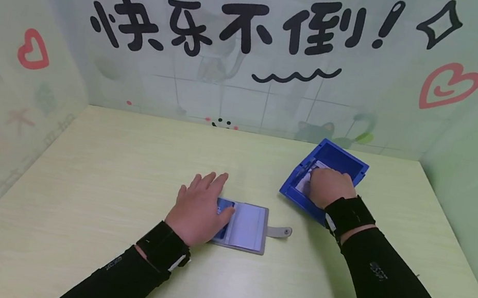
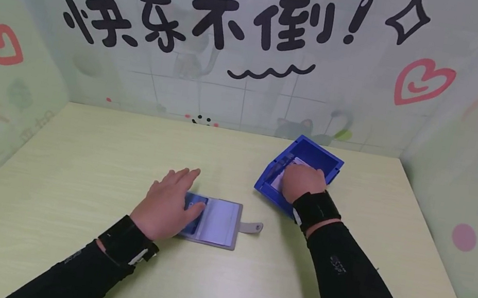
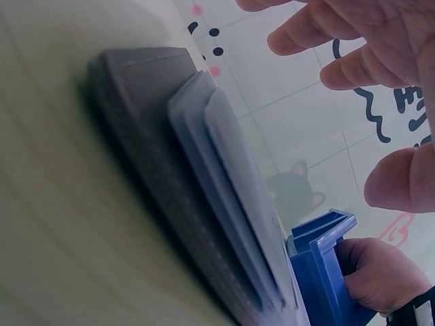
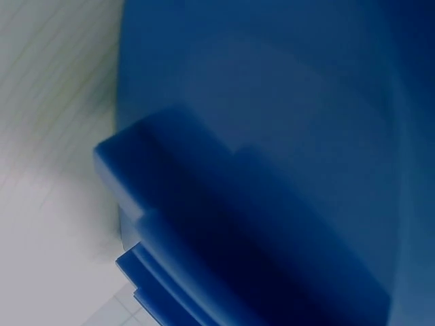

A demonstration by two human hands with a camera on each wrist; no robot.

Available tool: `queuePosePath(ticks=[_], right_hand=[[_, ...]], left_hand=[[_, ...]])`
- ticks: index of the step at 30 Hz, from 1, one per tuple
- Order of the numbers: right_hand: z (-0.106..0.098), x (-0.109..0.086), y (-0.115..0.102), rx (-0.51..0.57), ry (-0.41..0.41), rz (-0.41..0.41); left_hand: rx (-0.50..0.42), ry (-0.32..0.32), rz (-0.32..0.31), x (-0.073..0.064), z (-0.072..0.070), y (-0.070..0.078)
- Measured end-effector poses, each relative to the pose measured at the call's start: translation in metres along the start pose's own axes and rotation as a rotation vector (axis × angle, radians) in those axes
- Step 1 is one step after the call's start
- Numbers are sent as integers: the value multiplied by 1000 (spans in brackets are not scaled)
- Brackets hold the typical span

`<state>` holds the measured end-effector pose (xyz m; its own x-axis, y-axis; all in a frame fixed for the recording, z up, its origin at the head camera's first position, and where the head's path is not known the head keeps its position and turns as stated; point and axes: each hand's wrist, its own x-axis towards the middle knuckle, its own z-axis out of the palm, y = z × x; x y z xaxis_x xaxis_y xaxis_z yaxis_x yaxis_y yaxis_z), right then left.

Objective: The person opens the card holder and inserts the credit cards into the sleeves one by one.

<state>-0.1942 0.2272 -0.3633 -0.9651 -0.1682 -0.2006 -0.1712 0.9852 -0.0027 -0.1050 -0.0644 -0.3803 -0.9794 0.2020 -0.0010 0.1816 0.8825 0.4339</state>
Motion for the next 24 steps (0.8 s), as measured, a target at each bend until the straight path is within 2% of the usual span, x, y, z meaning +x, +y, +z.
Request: queuePosePath(ticks=[6,13,19,24], right_hand=[[0,0,-1,15,10,8],[0,-3,1,38,60,3],[-3,-4,4,99,48,-13],[-12,-7,7,208,15,-42]], left_hand=[[-6,1,-2,0,1,-1],[-3,13,9,-1,2,-1],[-4,21,15,-2,2,1],[-14,17,15,-3,1,1]])
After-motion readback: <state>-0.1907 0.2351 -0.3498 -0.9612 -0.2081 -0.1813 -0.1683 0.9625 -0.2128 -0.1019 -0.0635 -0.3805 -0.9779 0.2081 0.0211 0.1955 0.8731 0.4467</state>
